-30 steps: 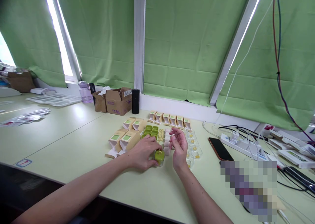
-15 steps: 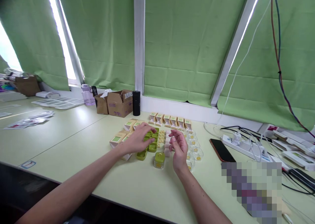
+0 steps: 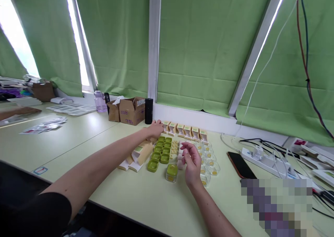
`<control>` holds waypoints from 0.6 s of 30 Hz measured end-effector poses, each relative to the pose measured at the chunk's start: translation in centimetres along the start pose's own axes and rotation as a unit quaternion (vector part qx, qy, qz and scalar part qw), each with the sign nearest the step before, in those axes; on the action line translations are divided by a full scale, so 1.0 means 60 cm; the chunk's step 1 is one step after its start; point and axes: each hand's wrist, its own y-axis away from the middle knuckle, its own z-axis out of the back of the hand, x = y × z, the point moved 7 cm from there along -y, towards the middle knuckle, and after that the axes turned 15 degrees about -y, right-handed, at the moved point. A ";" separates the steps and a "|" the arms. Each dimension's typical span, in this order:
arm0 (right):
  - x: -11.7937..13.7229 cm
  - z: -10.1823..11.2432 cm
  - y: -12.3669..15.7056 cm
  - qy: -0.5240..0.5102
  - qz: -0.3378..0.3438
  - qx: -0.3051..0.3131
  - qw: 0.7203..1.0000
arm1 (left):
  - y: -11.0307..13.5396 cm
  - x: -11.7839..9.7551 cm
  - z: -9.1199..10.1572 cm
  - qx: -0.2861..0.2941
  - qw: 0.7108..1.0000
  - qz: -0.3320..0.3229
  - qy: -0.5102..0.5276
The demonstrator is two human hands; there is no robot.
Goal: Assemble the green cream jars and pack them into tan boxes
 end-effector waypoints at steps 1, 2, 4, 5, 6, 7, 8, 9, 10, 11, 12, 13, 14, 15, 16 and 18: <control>0.000 0.000 0.000 0.002 0.001 0.001 1.000 | -0.012 0.000 -0.013 0.016 1.000 0.001 -0.004; 0.001 -0.001 -0.001 0.003 0.001 0.002 1.000 | -0.023 -0.001 -0.025 0.029 1.000 0.002 -0.006; 0.001 -0.002 -0.001 0.003 0.000 0.005 1.000 | -0.041 -0.004 -0.046 0.052 0.999 0.005 -0.009; 0.001 -0.002 -0.001 0.002 0.000 0.006 1.000 | -0.049 -0.005 -0.055 0.062 0.998 0.007 -0.011; 0.001 -0.003 -0.001 0.000 -0.001 0.006 1.000 | -0.056 -0.005 -0.063 0.069 0.998 0.008 -0.014; 0.000 -0.003 0.000 -0.001 -0.002 0.007 1.000 | -0.061 -0.005 -0.069 0.074 0.997 0.009 -0.017; 0.000 -0.004 0.000 -0.001 -0.003 0.007 1.000 | -0.065 -0.005 -0.074 0.079 0.997 0.010 -0.020; 0.000 -0.004 0.001 -0.001 -0.004 0.006 1.000 | -0.068 -0.005 -0.079 0.083 0.996 0.010 -0.023; 0.000 -0.004 0.001 -0.001 -0.004 0.006 1.000 | -0.070 -0.004 -0.082 0.088 0.996 0.010 -0.026; 0.000 -0.004 0.002 0.000 -0.004 0.006 1.000 | -0.071 -0.002 -0.086 0.092 0.995 0.010 -0.027; 0.000 -0.005 0.002 0.002 -0.004 0.006 1.000 | -0.071 -0.001 -0.089 0.096 0.995 0.009 -0.029; 0.000 -0.005 0.002 0.004 -0.003 0.006 1.000 | -0.070 0.000 -0.092 0.099 0.995 0.008 -0.030; 0.000 -0.005 0.003 0.006 -0.002 0.006 1.000 | -0.069 0.001 -0.094 0.100 0.994 0.007 -0.030; 0.001 -0.005 0.003 0.008 -0.001 0.007 1.000 | -0.069 0.002 -0.096 0.100 0.995 0.006 -0.031; 0.001 -0.005 0.003 0.011 0.000 0.009 1.000 | -0.068 0.003 -0.097 0.098 0.995 0.005 -0.031; 0.001 -0.006 0.002 0.014 0.000 0.011 1.000 | -0.067 0.005 -0.097 0.092 0.995 0.006 -0.032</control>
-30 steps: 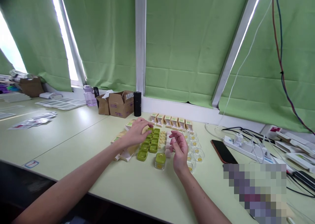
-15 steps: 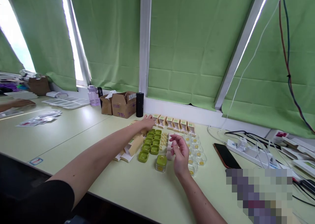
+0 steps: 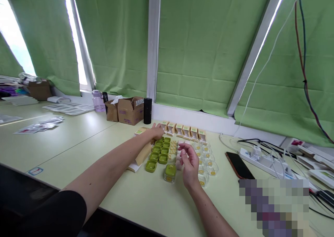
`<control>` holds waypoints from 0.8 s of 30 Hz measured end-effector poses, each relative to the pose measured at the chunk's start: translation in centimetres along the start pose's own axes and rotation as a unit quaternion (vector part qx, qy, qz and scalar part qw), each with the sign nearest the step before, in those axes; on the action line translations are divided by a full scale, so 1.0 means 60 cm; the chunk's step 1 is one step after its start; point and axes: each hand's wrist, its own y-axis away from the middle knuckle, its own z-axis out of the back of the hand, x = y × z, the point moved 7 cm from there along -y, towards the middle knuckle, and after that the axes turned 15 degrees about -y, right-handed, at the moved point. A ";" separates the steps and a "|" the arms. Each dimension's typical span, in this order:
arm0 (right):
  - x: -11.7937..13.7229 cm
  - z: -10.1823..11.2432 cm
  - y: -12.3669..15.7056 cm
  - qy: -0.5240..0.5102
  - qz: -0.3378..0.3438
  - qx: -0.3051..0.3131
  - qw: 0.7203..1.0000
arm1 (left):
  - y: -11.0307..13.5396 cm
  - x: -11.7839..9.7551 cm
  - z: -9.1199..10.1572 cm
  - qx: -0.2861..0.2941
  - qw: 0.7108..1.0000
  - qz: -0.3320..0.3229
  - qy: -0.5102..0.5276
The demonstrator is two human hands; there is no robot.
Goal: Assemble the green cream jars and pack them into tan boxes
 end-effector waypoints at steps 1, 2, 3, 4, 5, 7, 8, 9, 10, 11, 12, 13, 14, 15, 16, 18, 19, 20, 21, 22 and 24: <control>0.000 0.000 0.000 0.000 0.000 0.002 1.000 | 0.000 0.001 0.001 -0.005 1.000 0.003 -0.001; 0.000 0.000 0.000 0.000 0.000 0.003 1.000 | 0.001 0.003 0.003 -0.011 1.000 0.006 -0.001; 0.000 0.000 0.000 -0.001 -0.001 0.004 1.000 | 0.002 0.005 0.007 -0.020 1.000 0.012 -0.002; 0.000 0.000 0.001 -0.002 -0.001 0.005 1.000 | 0.003 0.008 0.012 -0.031 0.999 0.018 -0.002; 0.000 0.000 0.001 -0.003 -0.001 0.005 1.000 | 0.005 0.012 0.018 -0.044 0.999 0.025 -0.002; 0.000 0.000 0.001 -0.002 0.000 0.006 1.000 | 0.009 0.020 0.033 -0.071 0.997 0.039 -0.001; 0.000 0.000 0.000 -0.002 0.000 0.006 1.000 | 0.011 0.024 0.041 -0.085 0.995 0.047 0.000; 0.000 0.000 0.000 -0.002 0.000 0.006 1.000 | 0.014 0.029 0.049 -0.099 0.994 0.056 0.001; 0.001 0.000 -0.001 -0.003 -0.001 0.006 1.000 | 0.018 0.034 0.058 -0.114 0.991 0.065 0.003; 0.001 0.000 -0.001 -0.004 -0.001 0.005 1.000 | 0.022 0.040 0.067 -0.128 0.989 0.074 0.005; 0.002 0.000 -0.001 -0.005 -0.002 0.005 1.000 | 0.027 0.045 0.076 -0.143 0.986 0.082 0.007; 0.002 -0.001 -0.002 -0.005 -0.002 0.004 1.000 | 0.034 0.049 0.085 -0.158 0.983 0.089 0.009; 0.003 -0.001 -0.002 -0.004 -0.001 0.004 1.000 | 0.042 0.052 0.094 -0.173 0.980 0.093 0.011; 0.005 -0.002 -0.001 -0.003 0.001 0.003 1.000 | 0.052 0.054 0.103 -0.188 0.978 0.093 0.012; 0.006 -0.003 -0.001 -0.001 0.002 0.003 1.000 | 0.064 0.053 0.112 -0.204 0.975 0.090 0.012; 0.008 -0.003 -0.002 0.007 0.006 0.001 1.000 | 0.093 0.045 0.127 -0.237 0.968 0.077 0.012; 0.008 -0.002 -0.003 0.014 0.007 -0.002 1.000 | 0.111 0.037 0.133 -0.255 0.965 0.068 0.010; 0.008 -0.001 -0.005 0.022 0.007 -0.005 1.000 | 0.130 0.027 0.137 -0.269 0.961 0.059 0.008; 0.007 0.001 -0.007 0.030 0.006 -0.009 0.999 | 0.151 0.016 0.138 -0.281 0.958 0.051 0.006; 0.005 0.003 -0.010 0.037 0.003 -0.015 0.999 | 0.174 0.001 0.138 -0.298 0.954 0.039 0.003; 0.000 0.007 -0.018 0.043 -0.014 -0.027 0.999 | 0.229 -0.031 0.139 -0.358 0.934 0.018 -0.007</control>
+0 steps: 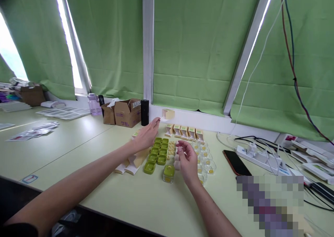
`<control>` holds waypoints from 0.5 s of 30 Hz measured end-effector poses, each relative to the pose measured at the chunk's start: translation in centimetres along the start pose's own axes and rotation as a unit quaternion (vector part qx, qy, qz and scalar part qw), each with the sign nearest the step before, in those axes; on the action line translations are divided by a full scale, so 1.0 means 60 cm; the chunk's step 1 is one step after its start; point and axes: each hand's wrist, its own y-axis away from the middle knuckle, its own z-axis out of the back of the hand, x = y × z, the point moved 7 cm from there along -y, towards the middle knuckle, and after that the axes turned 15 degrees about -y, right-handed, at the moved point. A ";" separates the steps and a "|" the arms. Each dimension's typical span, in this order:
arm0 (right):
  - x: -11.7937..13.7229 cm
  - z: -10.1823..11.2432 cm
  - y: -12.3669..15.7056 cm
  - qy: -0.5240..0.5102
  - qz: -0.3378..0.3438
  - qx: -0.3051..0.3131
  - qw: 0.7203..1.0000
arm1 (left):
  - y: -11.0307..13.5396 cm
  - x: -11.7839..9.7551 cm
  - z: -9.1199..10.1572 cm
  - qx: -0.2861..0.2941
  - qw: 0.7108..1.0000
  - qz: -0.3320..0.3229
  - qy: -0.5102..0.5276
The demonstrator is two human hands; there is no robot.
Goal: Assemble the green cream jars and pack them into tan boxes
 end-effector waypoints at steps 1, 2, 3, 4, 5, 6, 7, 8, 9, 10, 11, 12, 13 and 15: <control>-0.003 0.000 -0.004 -0.002 -0.014 -0.004 1.000 | 0.023 -0.016 0.018 -0.024 1.000 -0.012 -0.001; -0.007 -0.001 -0.008 -0.006 -0.033 -0.003 0.999 | 0.046 -0.033 0.035 -0.045 0.999 -0.027 -0.001; -0.010 -0.002 -0.011 -0.012 -0.053 -0.002 0.999 | 0.068 -0.049 0.051 -0.061 0.997 -0.043 -0.001; -0.012 -0.005 -0.013 -0.020 -0.072 0.001 0.997 | 0.089 -0.064 0.066 -0.076 0.995 -0.057 -0.002; -0.013 -0.008 -0.014 -0.028 -0.087 0.003 0.996 | 0.108 -0.079 0.081 -0.090 0.993 -0.077 -0.006; -0.012 -0.010 -0.014 -0.035 -0.096 0.006 0.995 | 0.125 -0.093 0.094 -0.104 0.990 -0.098 -0.013; -0.010 -0.013 -0.014 -0.040 -0.100 0.009 0.994 | 0.140 -0.104 0.105 -0.116 0.987 -0.112 -0.018; -0.007 -0.015 -0.013 -0.044 -0.101 0.013 0.994 | 0.152 -0.113 0.113 -0.124 0.984 -0.127 -0.019; -0.005 -0.017 -0.013 -0.047 -0.100 0.016 0.994 | 0.161 -0.120 0.118 -0.131 0.982 -0.138 -0.017; -0.004 -0.017 -0.012 -0.050 -0.097 0.017 0.994 | 0.168 -0.125 0.122 -0.136 0.980 -0.146 -0.014; -0.003 -0.016 -0.011 -0.052 -0.094 0.015 0.994 | 0.174 -0.129 0.124 -0.139 0.978 -0.154 -0.011; -0.004 -0.014 -0.010 -0.055 -0.093 0.009 0.994 | 0.179 -0.132 0.124 -0.142 0.977 -0.161 -0.011; -0.005 -0.012 -0.009 -0.059 -0.093 0.002 0.994 | 0.182 -0.134 0.124 -0.145 0.975 -0.169 -0.011; -0.007 -0.010 -0.007 -0.077 -0.092 -0.003 0.993 | 0.188 -0.138 0.126 -0.148 0.972 -0.184 -0.012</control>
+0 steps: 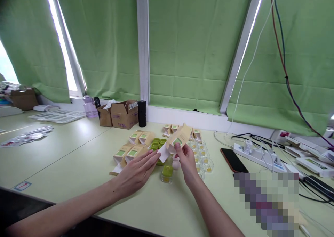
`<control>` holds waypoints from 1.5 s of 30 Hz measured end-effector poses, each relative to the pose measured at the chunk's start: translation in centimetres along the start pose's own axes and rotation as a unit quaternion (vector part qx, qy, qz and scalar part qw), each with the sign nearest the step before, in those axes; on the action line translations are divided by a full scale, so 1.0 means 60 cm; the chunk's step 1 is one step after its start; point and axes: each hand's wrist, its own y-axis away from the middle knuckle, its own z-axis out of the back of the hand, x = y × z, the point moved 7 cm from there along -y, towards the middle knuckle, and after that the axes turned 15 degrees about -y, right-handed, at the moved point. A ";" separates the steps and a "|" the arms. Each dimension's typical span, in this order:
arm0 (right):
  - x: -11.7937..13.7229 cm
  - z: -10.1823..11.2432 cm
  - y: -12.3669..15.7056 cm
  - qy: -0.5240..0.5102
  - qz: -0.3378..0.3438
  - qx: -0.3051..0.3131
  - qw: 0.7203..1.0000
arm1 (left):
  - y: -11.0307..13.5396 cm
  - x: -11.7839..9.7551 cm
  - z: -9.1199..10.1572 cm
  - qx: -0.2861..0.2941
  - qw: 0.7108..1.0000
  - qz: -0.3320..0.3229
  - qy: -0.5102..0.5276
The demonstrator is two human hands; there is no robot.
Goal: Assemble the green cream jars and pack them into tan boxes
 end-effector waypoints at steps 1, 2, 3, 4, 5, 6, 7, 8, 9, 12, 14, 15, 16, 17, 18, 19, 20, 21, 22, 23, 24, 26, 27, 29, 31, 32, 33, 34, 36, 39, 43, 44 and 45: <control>-0.001 -0.001 0.001 -0.014 0.001 0.005 1.000 | 0.001 -0.001 0.003 -0.001 1.000 -0.003 0.006; 0.000 -0.003 0.003 -0.029 0.002 0.011 1.000 | 0.001 0.001 0.006 -0.002 1.000 0.001 0.016; 0.000 -0.005 0.004 -0.043 0.004 0.017 0.999 | 0.001 0.005 0.010 -0.003 0.999 0.014 0.031; 0.002 -0.007 0.006 -0.051 0.007 0.022 0.998 | 0.000 0.011 0.015 -0.004 0.998 0.035 0.049; 0.004 -0.008 0.007 -0.052 0.013 0.023 0.998 | -0.002 0.019 0.019 -0.006 0.996 0.063 0.068; 0.006 -0.008 0.008 -0.047 0.020 0.020 0.999 | -0.004 0.029 0.022 -0.011 0.991 0.096 0.088; 0.009 -0.007 0.010 -0.038 0.031 0.016 0.999 | -0.007 0.040 0.024 -0.017 0.986 0.129 0.107; 0.012 -0.007 0.011 -0.028 0.044 0.012 0.999 | -0.011 0.050 0.024 -0.023 0.978 0.163 0.129; 0.015 -0.007 0.012 -0.016 0.057 0.010 0.998 | -0.015 0.060 0.021 -0.028 0.969 0.193 0.154; 0.021 -0.009 0.017 0.033 0.094 0.019 0.995 | -0.031 0.083 0.000 -0.028 0.934 0.261 0.243; 0.026 -0.010 0.021 0.087 0.126 0.022 0.988 | -0.042 0.091 -0.020 -0.020 0.910 0.290 0.296; 0.029 -0.010 0.023 0.118 0.144 0.022 0.982 | -0.047 0.094 -0.030 -0.015 0.900 0.297 0.319; 0.033 -0.012 0.026 0.148 0.167 0.023 0.975 | -0.053 0.094 -0.039 -0.009 0.892 0.298 0.340; 0.038 -0.015 0.029 0.177 0.194 0.032 0.964 | -0.058 0.094 -0.046 -0.004 0.887 0.292 0.356; 0.045 -0.020 0.033 0.205 0.229 0.046 0.950 | -0.064 0.093 -0.051 -0.005 0.887 0.280 0.368; 0.052 -0.027 0.039 0.230 0.270 0.066 0.933 | -0.069 0.091 -0.053 -0.014 0.890 0.261 0.374; 0.059 -0.034 0.047 0.253 0.313 0.087 0.911 | -0.073 0.089 -0.052 -0.031 0.896 0.239 0.374; 0.065 -0.041 0.055 0.274 0.353 0.107 0.888 | -0.076 0.087 -0.049 -0.055 0.903 0.216 0.368; 0.068 -0.047 0.062 0.293 0.387 0.124 0.866 | -0.077 0.085 -0.045 -0.080 0.910 0.194 0.358; 0.070 -0.051 0.069 0.309 0.413 0.137 0.846 | -0.076 0.083 -0.041 -0.105 0.917 0.177 0.343; 0.071 -0.055 0.074 0.322 0.432 0.146 0.830 | -0.074 0.081 -0.038 -0.127 0.924 0.164 0.321; 0.070 -0.057 0.082 0.337 0.453 0.154 0.811 | -0.066 0.075 -0.032 -0.168 0.939 0.143 0.263; 0.070 -0.057 0.084 0.339 0.457 0.153 0.808 | -0.060 0.071 -0.029 -0.187 0.945 0.134 0.231; 0.070 -0.056 0.084 0.340 0.450 0.144 0.813 | -0.048 0.065 -0.027 -0.213 0.952 0.123 0.179; 0.069 -0.053 0.081 0.342 0.438 0.129 0.821 | -0.037 0.065 -0.031 -0.221 0.954 0.127 0.155; 0.069 -0.052 0.080 0.343 0.434 0.121 0.825 | -0.031 0.066 -0.034 -0.220 0.955 0.134 0.149; 0.068 -0.051 0.079 0.342 0.431 0.113 0.827 | -0.027 0.068 -0.038 -0.219 0.954 0.142 0.146; 0.068 -0.049 0.077 0.340 0.430 0.107 0.829 | -0.022 0.070 -0.041 -0.218 0.954 0.149 0.143; 0.065 -0.046 0.074 0.335 0.427 0.099 0.834 | -0.017 0.073 -0.045 -0.217 0.952 0.162 0.140; 0.060 -0.042 0.068 0.331 0.416 0.099 0.841 | -0.017 0.075 -0.042 -0.224 0.949 0.166 0.151; 0.055 -0.039 0.066 0.327 0.409 0.102 0.846 | -0.025 0.079 -0.033 -0.214 0.937 0.162 0.223; 0.055 -0.040 0.066 0.325 0.409 0.103 0.846 | -0.026 0.081 -0.032 -0.211 0.930 0.166 0.252; 0.055 -0.040 0.066 0.324 0.409 0.104 0.847 | -0.026 0.083 -0.033 -0.209 0.920 0.174 0.281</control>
